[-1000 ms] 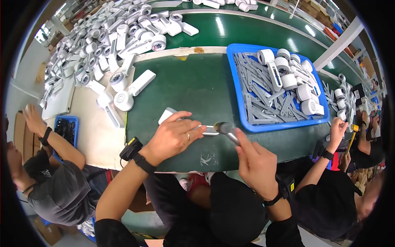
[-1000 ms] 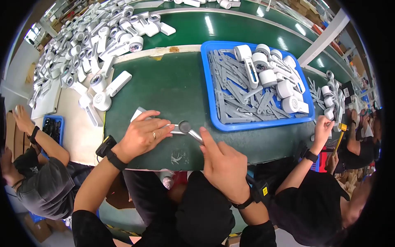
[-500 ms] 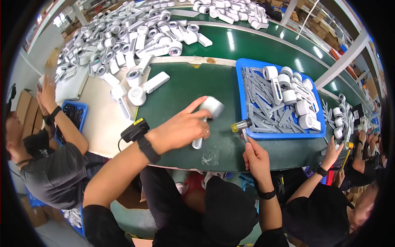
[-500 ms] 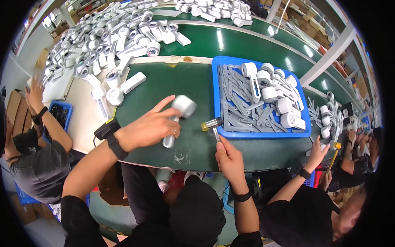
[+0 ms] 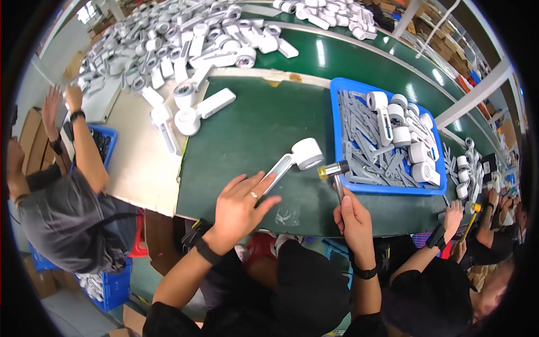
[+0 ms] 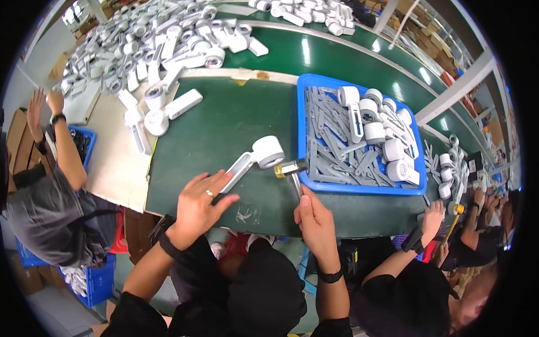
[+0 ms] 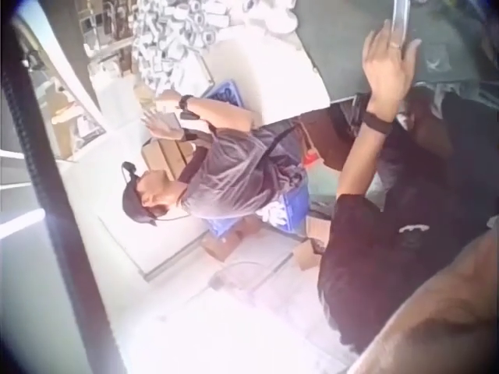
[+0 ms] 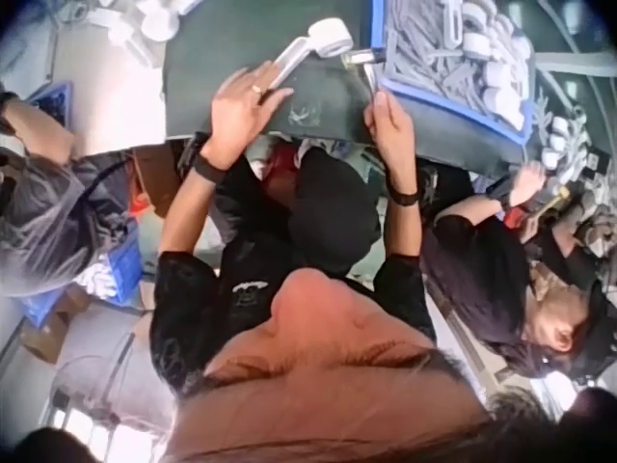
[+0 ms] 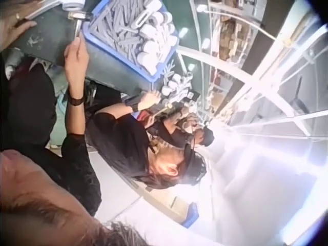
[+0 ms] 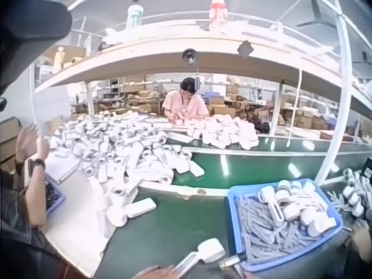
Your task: Manually assemble a circular component into a white plastic housing using a small hammer on a manufacturing line.
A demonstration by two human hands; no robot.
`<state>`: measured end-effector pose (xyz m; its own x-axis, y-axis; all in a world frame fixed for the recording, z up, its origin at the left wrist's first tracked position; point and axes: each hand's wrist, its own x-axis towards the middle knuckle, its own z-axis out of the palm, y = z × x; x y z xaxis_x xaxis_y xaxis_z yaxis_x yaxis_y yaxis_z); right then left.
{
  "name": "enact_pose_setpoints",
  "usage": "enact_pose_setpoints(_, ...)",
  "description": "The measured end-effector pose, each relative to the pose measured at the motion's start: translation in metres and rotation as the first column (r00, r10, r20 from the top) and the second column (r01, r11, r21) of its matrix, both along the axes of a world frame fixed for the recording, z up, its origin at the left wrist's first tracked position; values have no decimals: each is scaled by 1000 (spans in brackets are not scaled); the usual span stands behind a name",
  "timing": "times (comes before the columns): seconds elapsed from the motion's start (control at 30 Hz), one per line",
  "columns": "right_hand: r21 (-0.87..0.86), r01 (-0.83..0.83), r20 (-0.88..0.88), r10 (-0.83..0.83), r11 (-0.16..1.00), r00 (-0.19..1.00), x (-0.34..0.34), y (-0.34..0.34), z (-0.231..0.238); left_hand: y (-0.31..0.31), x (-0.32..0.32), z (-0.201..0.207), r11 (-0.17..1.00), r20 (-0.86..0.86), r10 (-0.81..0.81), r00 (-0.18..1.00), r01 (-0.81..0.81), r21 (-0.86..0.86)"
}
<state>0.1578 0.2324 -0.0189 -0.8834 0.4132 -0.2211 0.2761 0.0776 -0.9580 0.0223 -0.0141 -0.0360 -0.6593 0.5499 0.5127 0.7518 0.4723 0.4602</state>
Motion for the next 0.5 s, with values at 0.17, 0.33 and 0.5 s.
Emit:
enact_pose_setpoints(0.17,742,-47,-171,257,669,951,-24,-26,37,11,-5,-11,996,-75,-4,997,11,91)
enact_pose_setpoints(0.33,901,-49,-102,321,431,942,-38,-49,61,9,-4,-18,996,-82,-9,997,17,92)
enact_pose_setpoints(0.5,887,-26,-115,276,460,954,-50,-46,32,14,-2,-14,991,-79,1,997,10,132)
